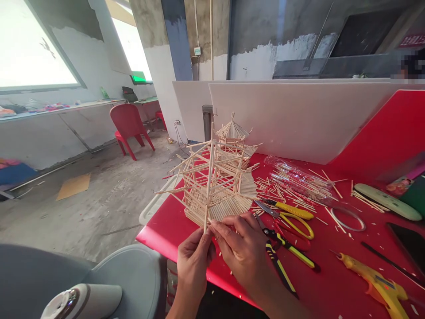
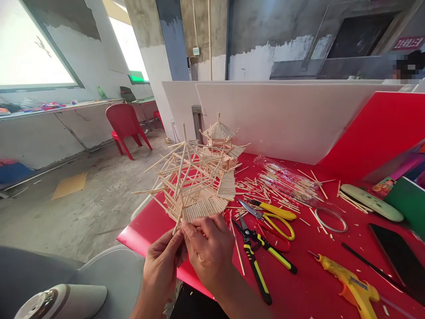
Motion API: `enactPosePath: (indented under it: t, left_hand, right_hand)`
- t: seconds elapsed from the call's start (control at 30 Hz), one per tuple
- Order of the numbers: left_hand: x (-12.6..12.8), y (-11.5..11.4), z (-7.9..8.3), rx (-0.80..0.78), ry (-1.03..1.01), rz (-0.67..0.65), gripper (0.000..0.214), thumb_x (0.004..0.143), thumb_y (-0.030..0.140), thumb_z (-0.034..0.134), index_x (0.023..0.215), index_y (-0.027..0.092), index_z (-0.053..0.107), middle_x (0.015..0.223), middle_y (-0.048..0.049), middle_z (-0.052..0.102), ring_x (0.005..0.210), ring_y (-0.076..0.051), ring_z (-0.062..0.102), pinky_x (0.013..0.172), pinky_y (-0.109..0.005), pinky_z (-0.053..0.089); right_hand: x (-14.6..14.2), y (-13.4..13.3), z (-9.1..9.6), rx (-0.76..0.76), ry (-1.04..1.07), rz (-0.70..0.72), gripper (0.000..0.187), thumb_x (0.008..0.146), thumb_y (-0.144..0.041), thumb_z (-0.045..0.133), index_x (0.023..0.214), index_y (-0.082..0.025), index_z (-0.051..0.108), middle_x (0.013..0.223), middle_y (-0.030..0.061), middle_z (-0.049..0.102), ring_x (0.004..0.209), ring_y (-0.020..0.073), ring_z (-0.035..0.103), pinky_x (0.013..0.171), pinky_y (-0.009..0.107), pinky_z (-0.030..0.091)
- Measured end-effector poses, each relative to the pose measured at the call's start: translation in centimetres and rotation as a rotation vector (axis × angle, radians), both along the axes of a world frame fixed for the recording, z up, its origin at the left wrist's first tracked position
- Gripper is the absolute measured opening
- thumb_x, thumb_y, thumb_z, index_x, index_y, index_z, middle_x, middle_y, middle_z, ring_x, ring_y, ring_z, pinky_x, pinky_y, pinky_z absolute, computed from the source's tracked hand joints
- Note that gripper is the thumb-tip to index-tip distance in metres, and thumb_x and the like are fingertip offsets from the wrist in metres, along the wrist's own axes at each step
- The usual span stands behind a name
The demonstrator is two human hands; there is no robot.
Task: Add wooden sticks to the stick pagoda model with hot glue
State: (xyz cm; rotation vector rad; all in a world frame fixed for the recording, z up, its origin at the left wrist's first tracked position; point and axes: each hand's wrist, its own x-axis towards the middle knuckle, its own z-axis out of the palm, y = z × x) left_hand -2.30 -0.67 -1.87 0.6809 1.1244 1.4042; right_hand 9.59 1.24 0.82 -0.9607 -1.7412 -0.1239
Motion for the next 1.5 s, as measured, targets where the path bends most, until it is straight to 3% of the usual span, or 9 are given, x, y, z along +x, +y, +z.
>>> enactPosePath:
  t: [0.27,0.47,0.63,1.23,1.5]
  left_hand:
    - [-0.2,0.1,-0.2,0.008,0.001,-0.015,0.039,0.071,0.048,0.081,0.061,0.014,0.065,0.048,0.0042,0.044,0.046,-0.006,0.034,0.045,-0.021,0.022]
    - [-0.5,0.0,0.3,0.005,-0.012,-0.008,0.028,0.066,0.037,0.082,0.078,0.013,0.073,0.052,0.0031,0.049,0.047,-0.007,0.037,0.045,-0.020,0.024]
    - [-0.8,0.0,0.3,0.022,0.013,-0.037,0.017,0.071,0.029,0.074,0.068,0.014,0.069,0.050,0.0023,0.048,0.047,-0.008,0.038,0.045,-0.021,0.024]
    - [-0.8,-0.1,0.6,0.017,0.005,-0.061,0.018,0.073,0.029,0.072,0.063,0.015,0.065,0.050,0.0020,0.048,0.048,-0.009,0.037,0.046,-0.022,0.025]
    - [-0.8,0.0,0.7,-0.017,-0.046,-0.023,0.020,0.068,0.032,0.078,0.071,0.014,0.071,0.053,0.0016,0.052,0.049,-0.008,0.039,0.046,-0.021,0.028]
  right_hand:
    - [-0.3,0.5,-1.1,0.023,-0.035,-0.015,0.024,0.086,-0.012,0.069,0.107,-0.022,0.074,0.085,0.0031,0.072,0.078,0.0166,0.054,0.069,0.029,0.045]
    - [-0.1,0.3,-1.3,0.022,-0.078,0.001,0.028,0.086,-0.014,0.070,0.113,-0.022,0.072,0.086,0.0039,0.072,0.080,0.0160,0.055,0.070,0.028,0.047]
    - [0.0,0.3,-1.0,0.018,-0.073,0.019,0.023,0.088,-0.014,0.068,0.109,-0.021,0.073,0.084,0.0034,0.071,0.078,0.0152,0.055,0.068,0.027,0.048]
    - [-0.2,0.4,-1.2,-0.013,-0.064,0.003,0.018,0.090,-0.016,0.065,0.104,-0.023,0.075,0.078,0.0029,0.068,0.075,0.0156,0.054,0.065,0.027,0.044]
    - [-0.2,0.1,-1.3,-0.022,-0.039,-0.003,0.019,0.088,-0.020,0.068,0.106,-0.020,0.073,0.080,0.0044,0.066,0.075,0.0163,0.054,0.066,0.030,0.044]
